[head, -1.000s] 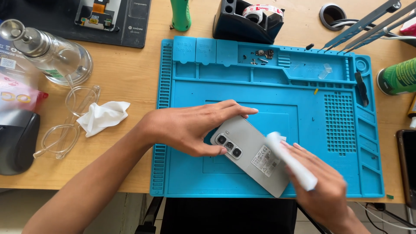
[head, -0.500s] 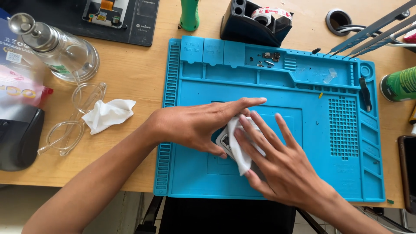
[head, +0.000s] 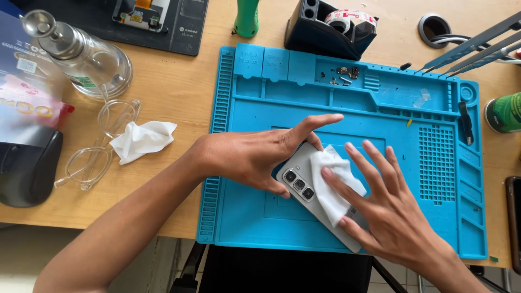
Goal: The person sprays a cleaning solution onto a tissue and wipes the screen and back of a smartphone. They then use tweezers to clean around the camera lenses and wipe the screen again.
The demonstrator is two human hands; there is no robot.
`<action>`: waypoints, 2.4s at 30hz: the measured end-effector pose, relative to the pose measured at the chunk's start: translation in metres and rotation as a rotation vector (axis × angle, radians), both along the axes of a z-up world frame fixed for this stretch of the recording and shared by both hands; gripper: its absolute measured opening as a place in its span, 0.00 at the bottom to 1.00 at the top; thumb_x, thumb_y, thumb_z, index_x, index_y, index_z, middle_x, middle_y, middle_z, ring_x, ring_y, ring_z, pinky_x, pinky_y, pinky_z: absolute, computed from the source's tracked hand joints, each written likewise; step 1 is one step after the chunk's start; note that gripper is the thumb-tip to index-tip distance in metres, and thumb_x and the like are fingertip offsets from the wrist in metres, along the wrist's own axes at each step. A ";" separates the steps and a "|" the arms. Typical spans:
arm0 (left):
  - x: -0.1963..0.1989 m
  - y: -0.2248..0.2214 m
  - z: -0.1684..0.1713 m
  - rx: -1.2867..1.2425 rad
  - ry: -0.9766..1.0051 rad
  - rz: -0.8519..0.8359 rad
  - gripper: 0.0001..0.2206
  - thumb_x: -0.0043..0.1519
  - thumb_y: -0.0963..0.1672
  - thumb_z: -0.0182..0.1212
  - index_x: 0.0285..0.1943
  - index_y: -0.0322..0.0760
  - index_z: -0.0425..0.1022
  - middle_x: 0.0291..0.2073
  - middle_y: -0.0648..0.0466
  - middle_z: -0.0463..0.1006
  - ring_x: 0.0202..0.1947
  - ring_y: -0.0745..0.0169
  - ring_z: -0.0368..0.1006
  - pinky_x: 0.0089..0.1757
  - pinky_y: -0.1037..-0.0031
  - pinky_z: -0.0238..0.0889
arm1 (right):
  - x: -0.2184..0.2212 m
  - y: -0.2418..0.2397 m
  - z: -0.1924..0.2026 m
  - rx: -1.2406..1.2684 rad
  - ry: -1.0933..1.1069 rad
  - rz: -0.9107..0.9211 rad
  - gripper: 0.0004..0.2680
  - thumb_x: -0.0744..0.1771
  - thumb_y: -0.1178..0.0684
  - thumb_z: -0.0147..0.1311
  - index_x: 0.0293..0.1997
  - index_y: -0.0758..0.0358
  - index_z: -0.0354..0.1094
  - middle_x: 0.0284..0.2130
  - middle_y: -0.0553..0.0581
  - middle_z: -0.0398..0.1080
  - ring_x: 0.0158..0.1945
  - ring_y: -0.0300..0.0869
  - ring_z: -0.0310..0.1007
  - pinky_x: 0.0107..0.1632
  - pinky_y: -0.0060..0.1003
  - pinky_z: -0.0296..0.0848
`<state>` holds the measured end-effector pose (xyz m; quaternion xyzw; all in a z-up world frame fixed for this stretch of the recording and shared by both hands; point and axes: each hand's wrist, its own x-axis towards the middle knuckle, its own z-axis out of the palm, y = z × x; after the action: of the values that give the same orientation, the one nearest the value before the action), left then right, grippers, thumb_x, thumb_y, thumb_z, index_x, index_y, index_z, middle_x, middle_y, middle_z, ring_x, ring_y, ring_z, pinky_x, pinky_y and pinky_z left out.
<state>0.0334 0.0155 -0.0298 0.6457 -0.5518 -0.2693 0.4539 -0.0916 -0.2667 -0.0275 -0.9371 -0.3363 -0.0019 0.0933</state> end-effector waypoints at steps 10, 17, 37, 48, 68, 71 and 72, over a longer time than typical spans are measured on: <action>-0.002 -0.001 0.010 0.056 0.022 -0.002 0.58 0.53 0.38 0.75 0.79 0.42 0.22 0.81 0.44 0.34 0.76 0.44 0.51 0.67 0.60 0.54 | 0.013 0.017 0.006 0.084 0.079 0.061 0.22 0.71 0.35 0.35 0.77 0.39 0.50 0.79 0.65 0.33 0.82 0.61 0.26 0.77 0.65 0.29; -0.003 -0.002 0.009 0.083 0.042 0.013 0.58 0.54 0.39 0.76 0.80 0.44 0.22 0.59 0.40 0.67 0.67 0.50 0.66 0.58 0.72 0.63 | -0.007 -0.007 0.003 0.097 0.107 -0.005 0.22 0.71 0.33 0.33 0.75 0.37 0.51 0.80 0.64 0.32 0.82 0.60 0.24 0.76 0.68 0.27; -0.003 -0.002 0.007 0.106 0.083 0.003 0.58 0.55 0.39 0.76 0.80 0.49 0.22 0.59 0.43 0.67 0.47 0.56 0.77 0.49 0.74 0.70 | -0.012 -0.017 -0.003 0.017 -0.008 -0.076 0.22 0.69 0.36 0.38 0.75 0.39 0.52 0.79 0.64 0.37 0.82 0.59 0.30 0.78 0.65 0.32; -0.011 -0.004 0.020 0.203 -0.017 0.063 0.57 0.54 0.41 0.77 0.80 0.52 0.26 0.61 0.38 0.70 0.62 0.42 0.70 0.52 0.63 0.70 | -0.039 -0.028 -0.001 0.035 -0.039 -0.078 0.23 0.69 0.36 0.41 0.75 0.41 0.53 0.77 0.61 0.47 0.81 0.62 0.40 0.78 0.69 0.40; -0.006 0.002 0.026 0.208 -0.115 0.108 0.59 0.47 0.41 0.83 0.81 0.45 0.35 0.63 0.47 0.68 0.53 0.45 0.63 0.58 0.61 0.54 | -0.040 -0.036 -0.008 -0.003 -0.090 -0.047 0.20 0.66 0.47 0.53 0.68 0.48 0.63 0.55 0.57 0.65 0.62 0.51 0.65 0.71 0.64 0.64; -0.005 0.004 0.029 0.225 -0.086 0.101 0.57 0.50 0.41 0.81 0.82 0.46 0.34 0.62 0.46 0.69 0.52 0.46 0.63 0.53 0.59 0.59 | -0.043 -0.039 -0.012 -0.008 -0.060 -0.074 0.18 0.67 0.48 0.53 0.67 0.49 0.65 0.51 0.56 0.67 0.57 0.49 0.67 0.67 0.61 0.68; -0.005 0.004 0.029 0.224 -0.085 0.101 0.57 0.50 0.41 0.81 0.82 0.46 0.34 0.62 0.46 0.69 0.52 0.46 0.63 0.53 0.59 0.59 | -0.043 -0.039 -0.012 -0.009 -0.058 -0.074 0.18 0.67 0.48 0.53 0.67 0.49 0.65 0.51 0.56 0.67 0.57 0.49 0.67 0.67 0.61 0.68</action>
<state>0.0288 0.0191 -0.0010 0.7302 -0.5036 -0.2786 0.3682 -0.1344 -0.3059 -0.0399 -0.9488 -0.3041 -0.0310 0.0793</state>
